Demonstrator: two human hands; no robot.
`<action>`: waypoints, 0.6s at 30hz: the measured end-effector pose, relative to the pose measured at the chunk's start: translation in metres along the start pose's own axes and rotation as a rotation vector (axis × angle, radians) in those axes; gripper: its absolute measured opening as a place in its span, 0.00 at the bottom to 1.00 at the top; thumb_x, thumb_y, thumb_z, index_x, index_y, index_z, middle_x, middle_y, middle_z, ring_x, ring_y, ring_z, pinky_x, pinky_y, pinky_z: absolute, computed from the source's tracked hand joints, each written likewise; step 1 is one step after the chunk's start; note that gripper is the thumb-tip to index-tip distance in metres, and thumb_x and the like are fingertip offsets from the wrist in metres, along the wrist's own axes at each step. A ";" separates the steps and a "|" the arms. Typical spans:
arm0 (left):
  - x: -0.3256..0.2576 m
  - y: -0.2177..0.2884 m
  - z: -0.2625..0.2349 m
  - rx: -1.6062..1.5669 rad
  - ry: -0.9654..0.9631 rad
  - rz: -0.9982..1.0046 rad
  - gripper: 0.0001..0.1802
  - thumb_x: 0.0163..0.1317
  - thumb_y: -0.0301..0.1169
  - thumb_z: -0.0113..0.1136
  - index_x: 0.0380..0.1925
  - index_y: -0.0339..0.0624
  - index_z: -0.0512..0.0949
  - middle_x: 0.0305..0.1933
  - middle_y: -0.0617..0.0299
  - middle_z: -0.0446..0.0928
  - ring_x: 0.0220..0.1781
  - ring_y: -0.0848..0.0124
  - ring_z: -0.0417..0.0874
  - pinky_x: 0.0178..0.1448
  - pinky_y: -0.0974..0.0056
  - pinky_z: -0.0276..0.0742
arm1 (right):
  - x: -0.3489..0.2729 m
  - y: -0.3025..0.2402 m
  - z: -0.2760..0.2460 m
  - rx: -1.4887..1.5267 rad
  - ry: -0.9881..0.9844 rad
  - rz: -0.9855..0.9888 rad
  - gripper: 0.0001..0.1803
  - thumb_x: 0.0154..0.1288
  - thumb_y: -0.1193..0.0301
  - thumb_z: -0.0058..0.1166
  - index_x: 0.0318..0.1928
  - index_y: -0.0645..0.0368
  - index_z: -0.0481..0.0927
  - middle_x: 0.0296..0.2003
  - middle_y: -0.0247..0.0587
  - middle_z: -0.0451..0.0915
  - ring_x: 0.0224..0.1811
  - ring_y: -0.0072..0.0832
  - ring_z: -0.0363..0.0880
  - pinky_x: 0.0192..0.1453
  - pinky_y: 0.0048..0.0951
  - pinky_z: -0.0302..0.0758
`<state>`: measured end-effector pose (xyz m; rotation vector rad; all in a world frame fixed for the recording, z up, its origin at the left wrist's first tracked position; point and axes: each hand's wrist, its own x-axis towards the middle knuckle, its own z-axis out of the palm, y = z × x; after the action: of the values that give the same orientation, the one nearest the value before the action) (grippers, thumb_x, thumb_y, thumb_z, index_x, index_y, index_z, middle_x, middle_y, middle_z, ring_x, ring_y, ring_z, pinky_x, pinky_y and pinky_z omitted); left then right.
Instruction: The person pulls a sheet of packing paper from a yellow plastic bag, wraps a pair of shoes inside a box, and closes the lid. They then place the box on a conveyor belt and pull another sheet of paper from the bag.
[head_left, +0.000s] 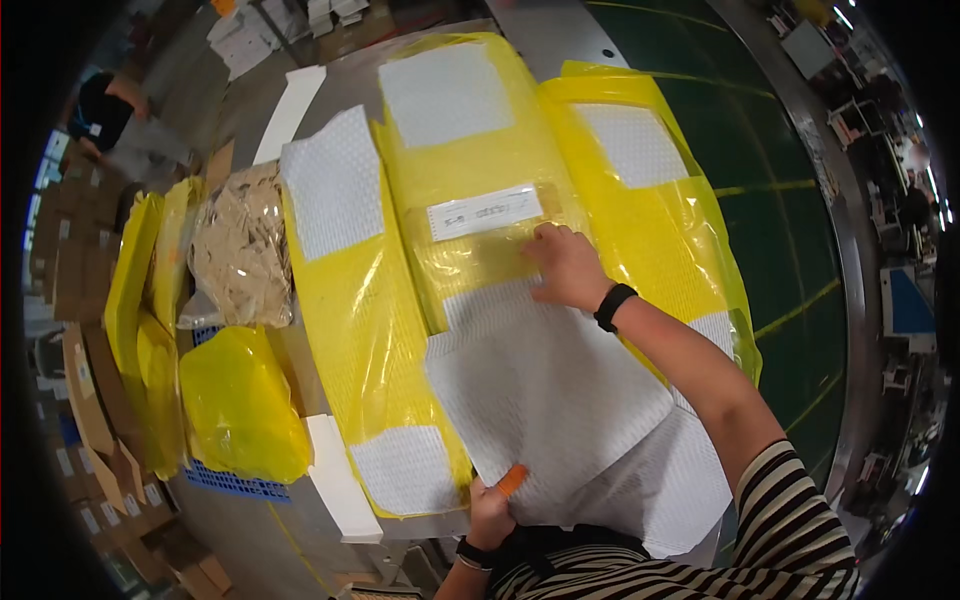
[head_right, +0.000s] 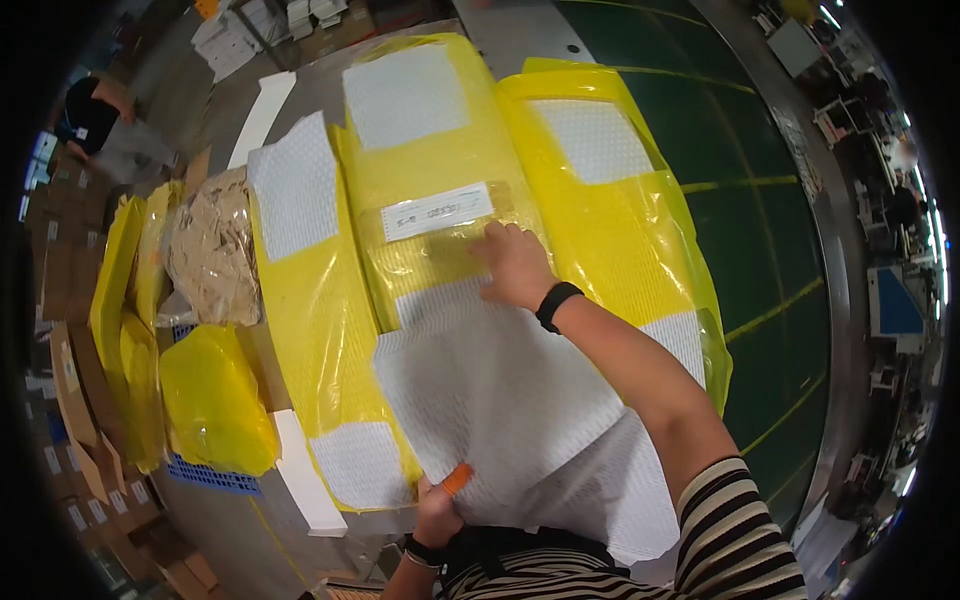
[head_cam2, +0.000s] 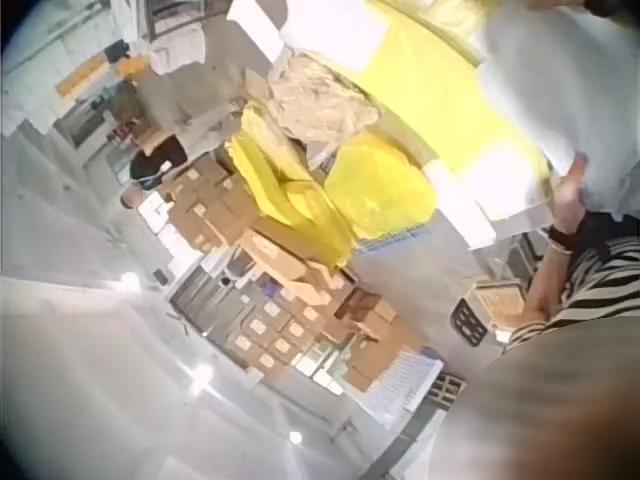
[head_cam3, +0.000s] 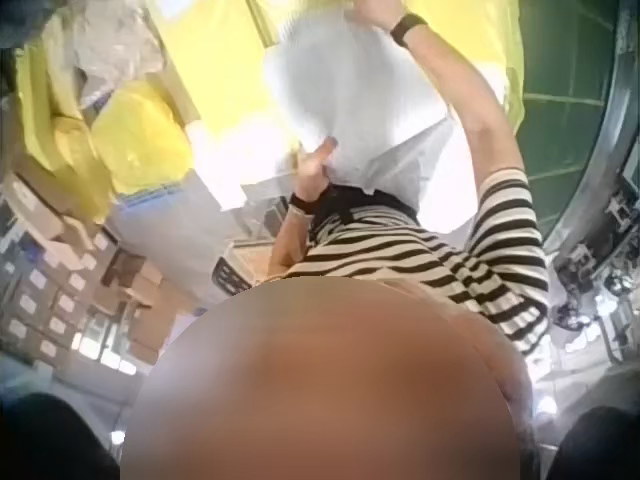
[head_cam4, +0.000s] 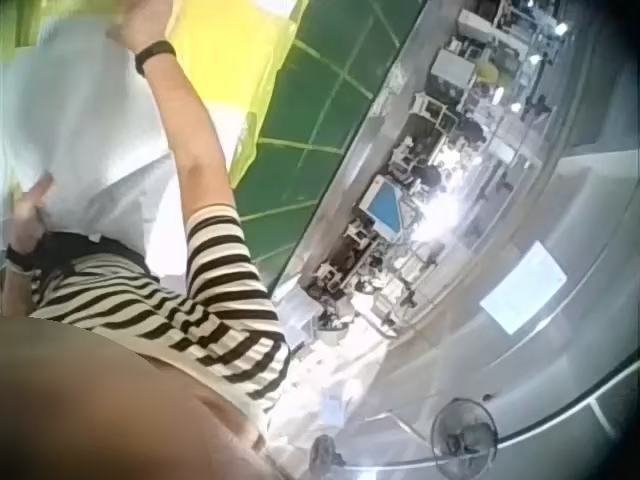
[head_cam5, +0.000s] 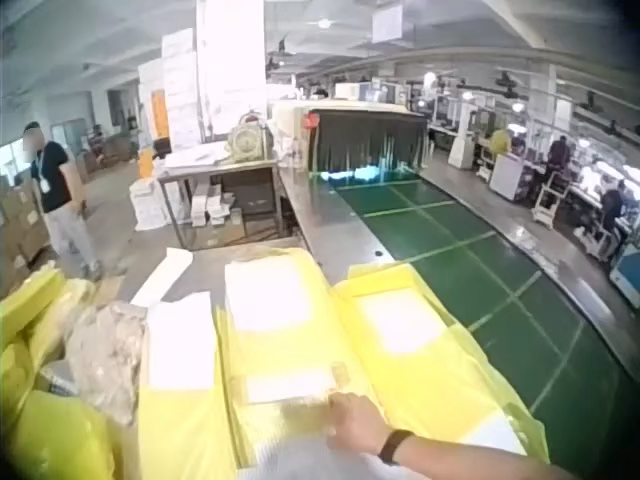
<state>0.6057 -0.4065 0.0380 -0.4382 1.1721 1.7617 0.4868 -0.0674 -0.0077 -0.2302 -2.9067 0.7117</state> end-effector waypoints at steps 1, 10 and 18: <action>0.001 0.001 -0.001 -0.015 0.013 0.003 0.20 0.64 0.24 0.58 0.57 0.32 0.73 0.52 0.55 0.80 0.52 0.61 0.81 0.58 0.58 0.77 | 0.004 -0.005 0.009 -0.081 -0.022 0.008 0.25 0.47 0.81 0.55 0.51 0.53 0.80 0.40 0.42 0.74 0.44 0.42 0.74 0.45 0.42 0.74; 0.015 0.010 -0.009 -0.126 -0.062 -0.109 0.19 0.63 0.24 0.62 0.54 0.31 0.76 0.51 0.57 0.80 0.51 0.65 0.81 0.56 0.62 0.75 | 0.024 0.000 0.004 -0.252 0.086 -0.039 0.08 0.51 0.76 0.54 0.35 0.54 0.75 0.31 0.41 0.74 0.36 0.41 0.76 0.36 0.44 0.70; 0.042 0.010 -0.009 -0.148 -0.091 -0.174 0.22 0.62 0.25 0.65 0.56 0.30 0.74 0.54 0.54 0.80 0.53 0.63 0.81 0.58 0.60 0.76 | 0.037 -0.027 0.006 -0.241 0.184 -0.131 0.14 0.49 0.62 0.63 0.36 0.52 0.77 0.33 0.39 0.76 0.37 0.40 0.75 0.41 0.42 0.65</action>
<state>0.5748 -0.3937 0.0088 -0.5263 0.9153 1.7041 0.4468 -0.0866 0.0035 -0.1217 -2.7941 0.3017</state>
